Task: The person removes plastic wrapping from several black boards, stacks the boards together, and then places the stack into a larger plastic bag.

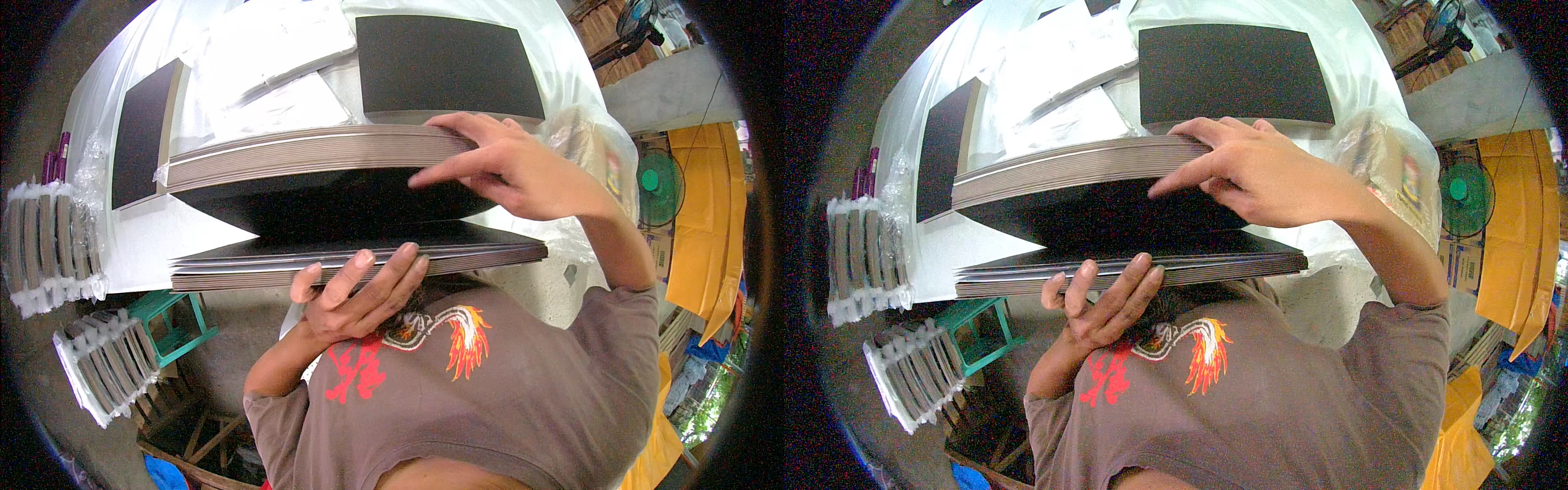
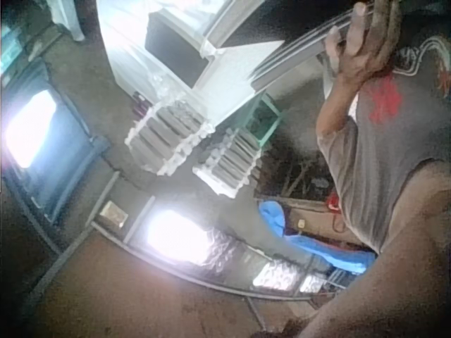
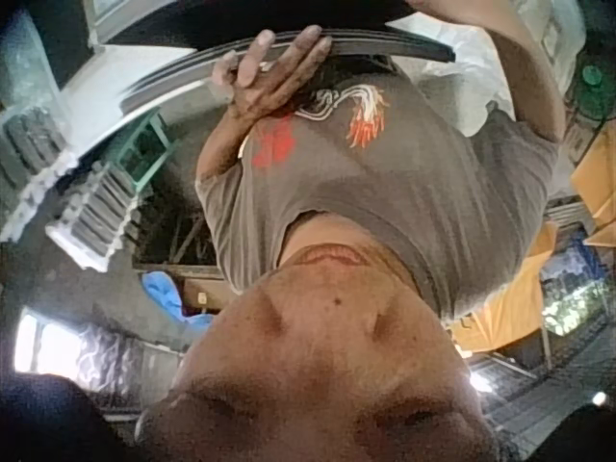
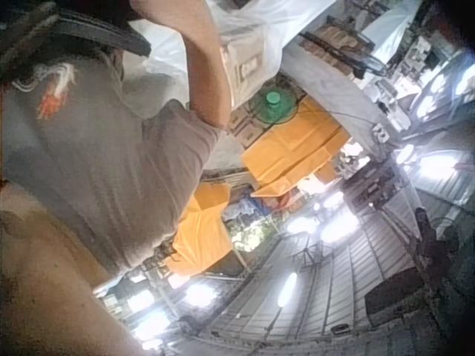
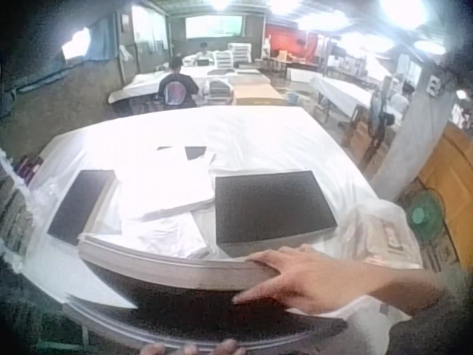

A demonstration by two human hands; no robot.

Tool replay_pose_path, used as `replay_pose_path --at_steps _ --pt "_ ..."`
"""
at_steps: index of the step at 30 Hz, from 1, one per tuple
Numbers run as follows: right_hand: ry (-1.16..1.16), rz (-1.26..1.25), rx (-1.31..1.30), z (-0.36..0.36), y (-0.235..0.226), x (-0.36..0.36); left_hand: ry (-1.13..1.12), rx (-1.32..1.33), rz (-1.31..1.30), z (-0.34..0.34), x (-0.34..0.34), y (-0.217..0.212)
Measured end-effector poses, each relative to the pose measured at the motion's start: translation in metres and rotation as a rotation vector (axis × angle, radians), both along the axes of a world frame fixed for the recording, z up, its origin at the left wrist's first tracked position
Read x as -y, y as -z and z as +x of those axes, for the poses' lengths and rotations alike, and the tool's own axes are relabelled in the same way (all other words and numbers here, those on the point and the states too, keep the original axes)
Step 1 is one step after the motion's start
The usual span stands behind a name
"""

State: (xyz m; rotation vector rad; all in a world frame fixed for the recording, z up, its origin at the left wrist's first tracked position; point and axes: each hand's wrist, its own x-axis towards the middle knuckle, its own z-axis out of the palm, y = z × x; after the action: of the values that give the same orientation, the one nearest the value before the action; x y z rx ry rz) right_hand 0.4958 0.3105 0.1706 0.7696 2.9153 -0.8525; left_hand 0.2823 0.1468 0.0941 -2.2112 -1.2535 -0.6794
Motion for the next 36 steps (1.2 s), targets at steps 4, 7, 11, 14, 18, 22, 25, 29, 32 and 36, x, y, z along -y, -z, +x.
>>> replay_pose_path --at_steps 4,7,11,14,18,22,25,29,32,36 --pt "-0.01 0.039 -0.046 0.0 -0.004 0.003 0.0 0.008 -0.021 0.0 0.002 -0.001" --pt "0.006 0.01 -0.038 -0.001 -0.004 0.002 0.008 0.014 -0.008 0.0 0.001 0.001" --pt "0.025 0.016 -0.05 -0.002 -0.003 0.0 0.019 0.004 -0.001 -0.001 0.002 0.001" --pt "0.025 0.019 -0.041 -0.002 -0.005 0.001 0.009 0.004 -0.023 0.0 0.003 -0.001" --pt "0.041 0.01 -0.039 -0.003 -0.008 0.002 0.011 0.001 -0.029 -0.001 0.001 -0.002" --pt "0.027 -0.012 -0.034 -0.003 -0.008 0.001 0.016 0.006 -0.006 -0.001 0.002 0.0" --pt "0.024 -0.075 -0.062 -0.002 -0.006 -0.003 0.022 0.008 -0.014 -0.002 0.002 -0.001" --pt "0.023 -0.223 -0.099 -0.002 -0.004 -0.007 0.004 0.026 -0.032 0.0 0.003 -0.002" --pt "0.008 -0.08 -0.055 -0.001 0.0 -0.004 -0.022 0.036 -0.042 0.003 0.0 -0.003" --pt "0.046 0.012 -0.046 -0.004 -0.004 0.006 -0.026 0.021 -0.069 0.003 -0.001 -0.006"
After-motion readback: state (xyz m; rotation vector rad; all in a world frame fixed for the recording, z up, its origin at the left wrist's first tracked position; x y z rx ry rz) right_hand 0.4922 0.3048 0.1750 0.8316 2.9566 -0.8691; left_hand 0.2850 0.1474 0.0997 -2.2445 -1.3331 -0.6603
